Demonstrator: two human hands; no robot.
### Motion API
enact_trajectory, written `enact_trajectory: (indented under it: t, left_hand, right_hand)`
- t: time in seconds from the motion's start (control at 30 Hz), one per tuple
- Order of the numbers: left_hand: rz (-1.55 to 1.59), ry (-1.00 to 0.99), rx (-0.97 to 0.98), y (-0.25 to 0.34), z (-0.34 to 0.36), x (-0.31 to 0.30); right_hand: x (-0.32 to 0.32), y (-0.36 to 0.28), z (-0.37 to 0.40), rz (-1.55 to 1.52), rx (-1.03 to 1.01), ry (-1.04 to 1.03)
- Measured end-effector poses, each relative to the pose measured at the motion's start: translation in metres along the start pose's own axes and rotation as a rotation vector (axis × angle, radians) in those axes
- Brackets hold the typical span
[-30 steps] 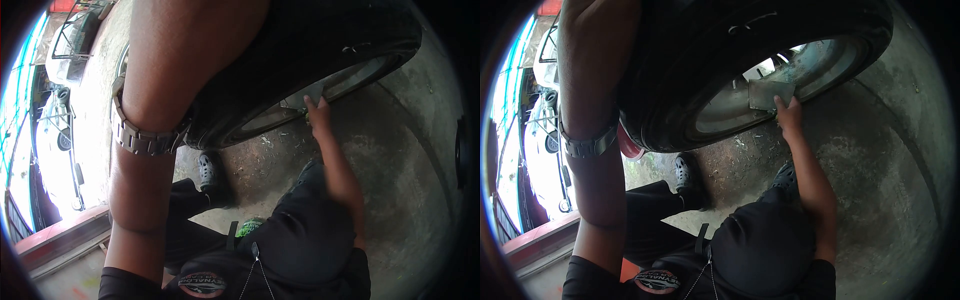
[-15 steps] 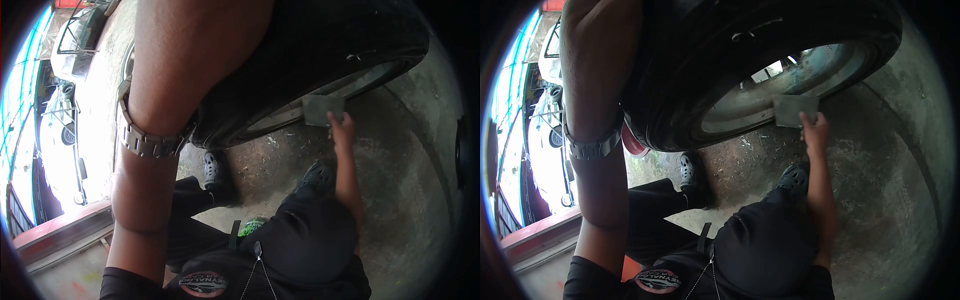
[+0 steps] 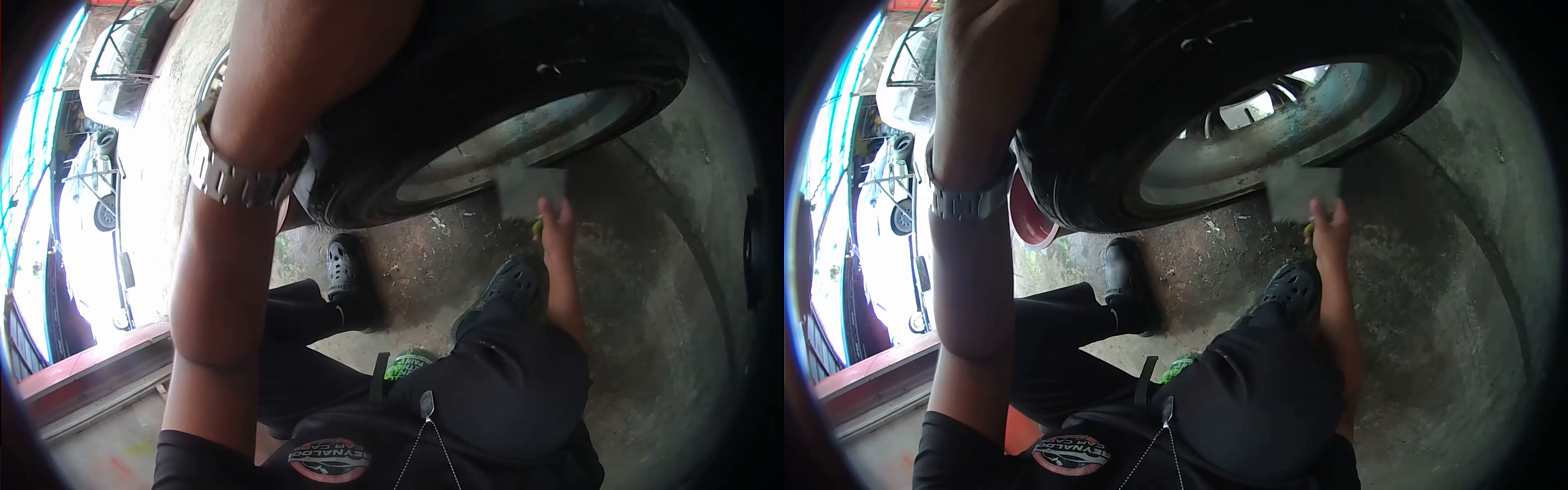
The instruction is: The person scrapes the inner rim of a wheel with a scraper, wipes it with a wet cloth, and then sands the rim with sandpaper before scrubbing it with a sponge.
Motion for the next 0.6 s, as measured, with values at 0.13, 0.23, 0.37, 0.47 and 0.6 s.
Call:
enact_trajectory:
  t: [0.13, 0.23, 0.37, 0.47, 0.6]
  left_hand:
    - [0.12, -0.141, 0.045, -0.043, -0.016, -0.01]
    - [0.189, -0.202, 0.128, -0.077, -0.027, -0.01]
    - [0.212, -0.277, 0.155, -0.094, -0.031, -0.024]
    - [0.286, -0.325, 0.207, -0.104, -0.029, -0.035]
    - [0.337, -0.314, 0.232, -0.116, -0.022, -0.052]
  right_hand:
    - [-0.017, 0.025, 0.014, -0.089, 0.082, -0.03]
    - [-0.046, 0.081, 0.013, -0.386, 0.278, 0.209]
    - [-0.093, 0.127, 0.025, -0.643, 0.411, 0.484]
    - [-0.119, 0.158, 0.041, -0.31, 0.597, 0.04]
    - [-0.167, 0.099, 0.039, 0.772, 0.151, 0.222]
Point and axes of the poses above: each hand's wrist, its own z-axis away from the middle knuckle, its own x-axis out of the palm, y = z × x, the point moved 5 cm from there along -z, towards the middle knuckle, and after that the axes turned 1 degree about y, right-handed, at the moved point
